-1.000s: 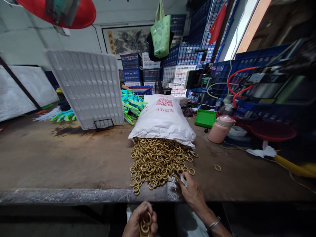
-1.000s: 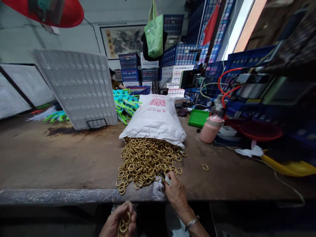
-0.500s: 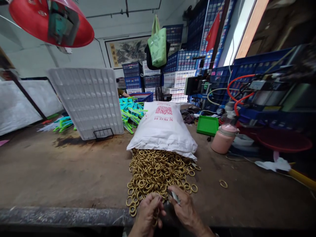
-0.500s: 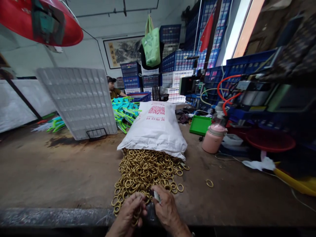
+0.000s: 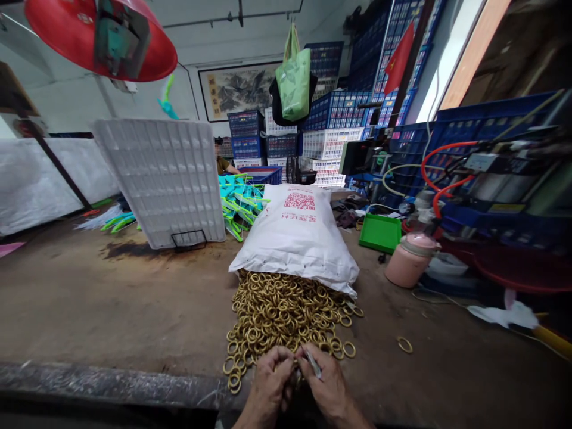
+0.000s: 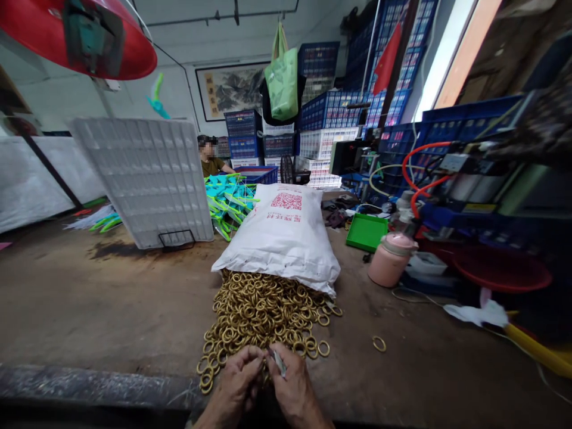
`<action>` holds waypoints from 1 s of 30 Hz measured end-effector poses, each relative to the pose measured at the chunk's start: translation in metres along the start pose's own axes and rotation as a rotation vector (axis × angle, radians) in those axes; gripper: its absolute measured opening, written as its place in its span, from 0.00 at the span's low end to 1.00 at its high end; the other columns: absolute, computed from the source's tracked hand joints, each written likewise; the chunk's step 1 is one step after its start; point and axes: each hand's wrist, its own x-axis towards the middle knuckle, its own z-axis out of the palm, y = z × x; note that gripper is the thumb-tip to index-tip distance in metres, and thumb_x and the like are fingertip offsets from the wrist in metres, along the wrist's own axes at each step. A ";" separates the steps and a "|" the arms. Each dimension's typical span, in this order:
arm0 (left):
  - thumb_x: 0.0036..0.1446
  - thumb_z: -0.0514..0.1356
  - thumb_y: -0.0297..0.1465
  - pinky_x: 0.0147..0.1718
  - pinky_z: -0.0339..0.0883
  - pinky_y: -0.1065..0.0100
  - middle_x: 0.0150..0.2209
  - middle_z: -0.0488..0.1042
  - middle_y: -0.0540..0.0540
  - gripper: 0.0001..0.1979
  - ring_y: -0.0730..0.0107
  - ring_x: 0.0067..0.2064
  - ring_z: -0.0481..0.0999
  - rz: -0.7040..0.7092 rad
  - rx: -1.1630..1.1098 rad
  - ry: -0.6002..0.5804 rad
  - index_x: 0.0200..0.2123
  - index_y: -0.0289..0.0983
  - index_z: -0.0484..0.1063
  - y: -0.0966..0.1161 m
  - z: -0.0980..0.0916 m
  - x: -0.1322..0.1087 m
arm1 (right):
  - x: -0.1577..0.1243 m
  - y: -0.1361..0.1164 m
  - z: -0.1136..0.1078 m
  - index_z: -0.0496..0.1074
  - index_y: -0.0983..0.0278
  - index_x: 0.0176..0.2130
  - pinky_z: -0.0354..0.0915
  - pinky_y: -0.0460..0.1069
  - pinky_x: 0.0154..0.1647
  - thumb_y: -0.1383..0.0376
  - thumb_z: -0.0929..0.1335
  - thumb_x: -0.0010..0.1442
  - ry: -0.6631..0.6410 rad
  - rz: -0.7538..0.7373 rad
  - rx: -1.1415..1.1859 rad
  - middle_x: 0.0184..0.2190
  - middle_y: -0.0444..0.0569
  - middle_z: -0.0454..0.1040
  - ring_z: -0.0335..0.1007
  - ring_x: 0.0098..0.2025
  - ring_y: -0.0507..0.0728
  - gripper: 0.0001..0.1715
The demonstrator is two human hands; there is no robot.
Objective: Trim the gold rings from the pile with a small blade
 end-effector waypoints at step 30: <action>0.52 0.52 0.30 0.27 0.54 0.72 0.21 0.62 0.52 0.08 0.73 0.25 0.61 0.413 0.464 0.094 0.22 0.37 0.63 0.007 -0.015 0.011 | 0.012 0.004 0.019 0.64 0.63 0.25 0.57 0.45 0.25 0.48 0.58 0.53 0.077 0.276 0.106 0.20 0.42 0.63 0.58 0.23 0.51 0.22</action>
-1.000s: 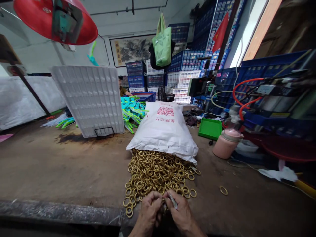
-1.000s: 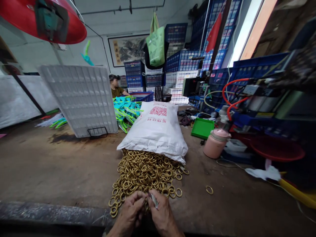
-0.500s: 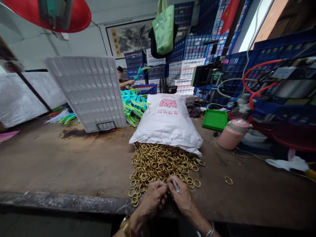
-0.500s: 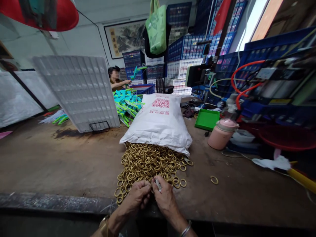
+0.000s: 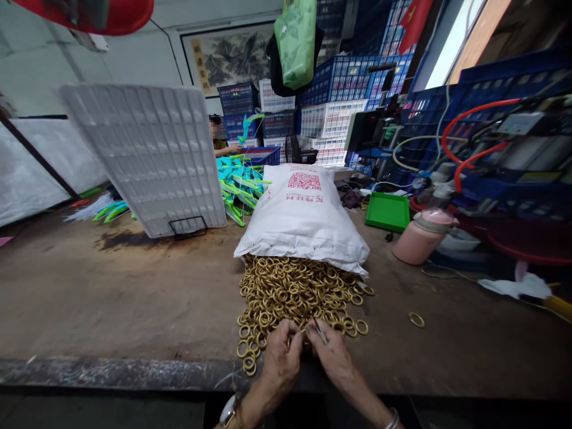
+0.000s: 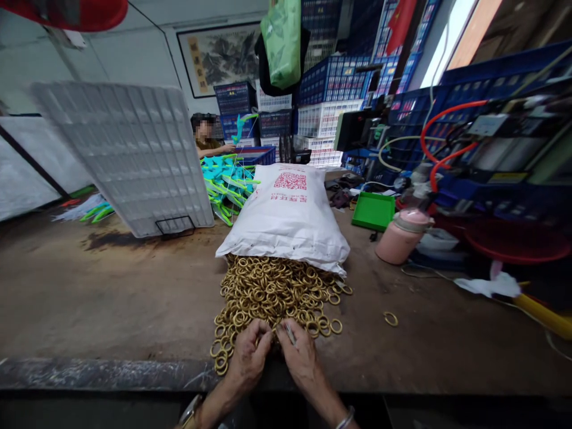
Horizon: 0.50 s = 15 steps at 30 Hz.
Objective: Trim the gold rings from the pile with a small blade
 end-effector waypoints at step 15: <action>0.52 0.53 0.42 0.14 0.49 0.78 0.17 0.61 0.57 0.14 0.82 0.15 0.55 -0.276 -0.380 -0.201 0.29 0.36 0.64 -0.010 -0.001 -0.006 | -0.005 -0.014 0.005 0.65 0.64 0.22 0.57 0.44 0.27 0.53 0.61 0.51 -0.041 0.049 0.093 0.18 0.41 0.63 0.58 0.24 0.50 0.19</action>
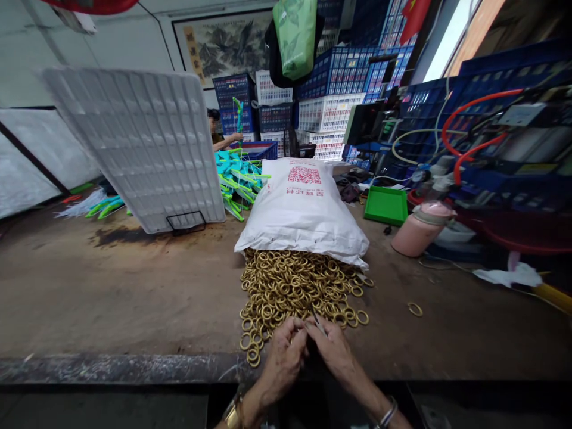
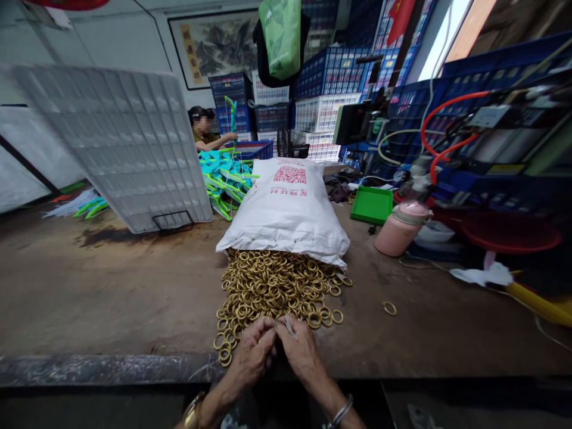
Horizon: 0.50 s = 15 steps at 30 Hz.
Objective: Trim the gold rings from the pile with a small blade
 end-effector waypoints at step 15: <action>0.51 0.53 0.45 0.11 0.46 0.79 0.17 0.61 0.56 0.17 0.84 0.13 0.53 -0.034 -0.096 0.038 0.26 0.37 0.61 0.009 -0.004 -0.008 | -0.011 0.010 -0.004 0.64 0.62 0.23 0.55 0.45 0.25 0.60 0.58 0.54 0.012 -0.102 -0.368 0.19 0.42 0.65 0.59 0.22 0.51 0.14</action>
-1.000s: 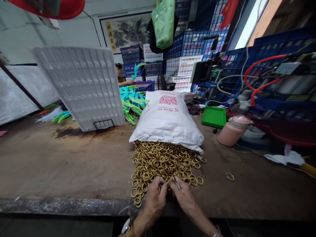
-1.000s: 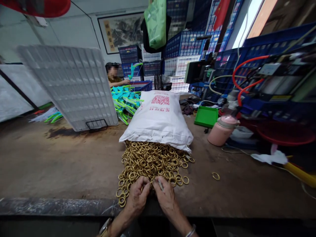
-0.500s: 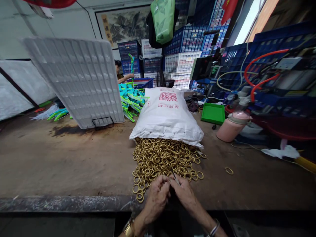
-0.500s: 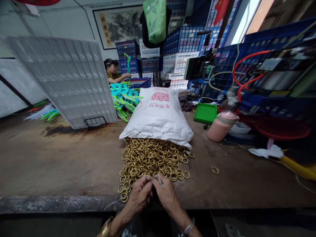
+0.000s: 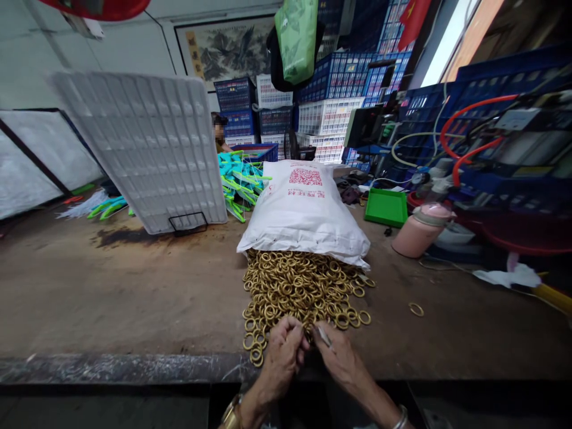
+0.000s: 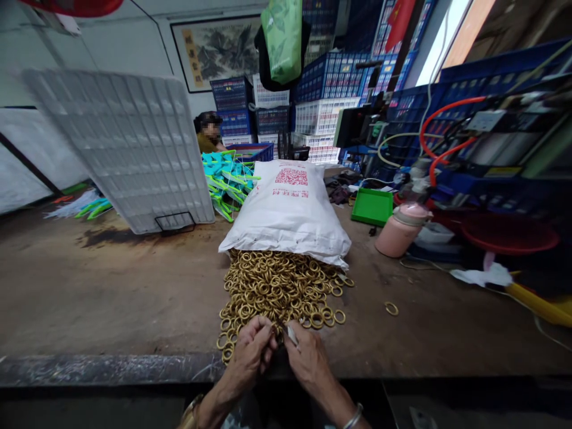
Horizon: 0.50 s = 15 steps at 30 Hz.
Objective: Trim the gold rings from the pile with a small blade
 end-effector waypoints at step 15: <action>0.56 0.49 0.41 0.16 0.50 0.77 0.19 0.63 0.54 0.14 0.81 0.16 0.56 0.131 0.131 0.012 0.26 0.37 0.60 -0.002 -0.002 -0.010 | -0.004 -0.005 0.001 0.64 0.65 0.33 0.49 0.45 0.24 0.77 0.56 0.47 -0.089 -0.111 -0.487 0.25 0.49 0.72 0.66 0.25 0.53 0.15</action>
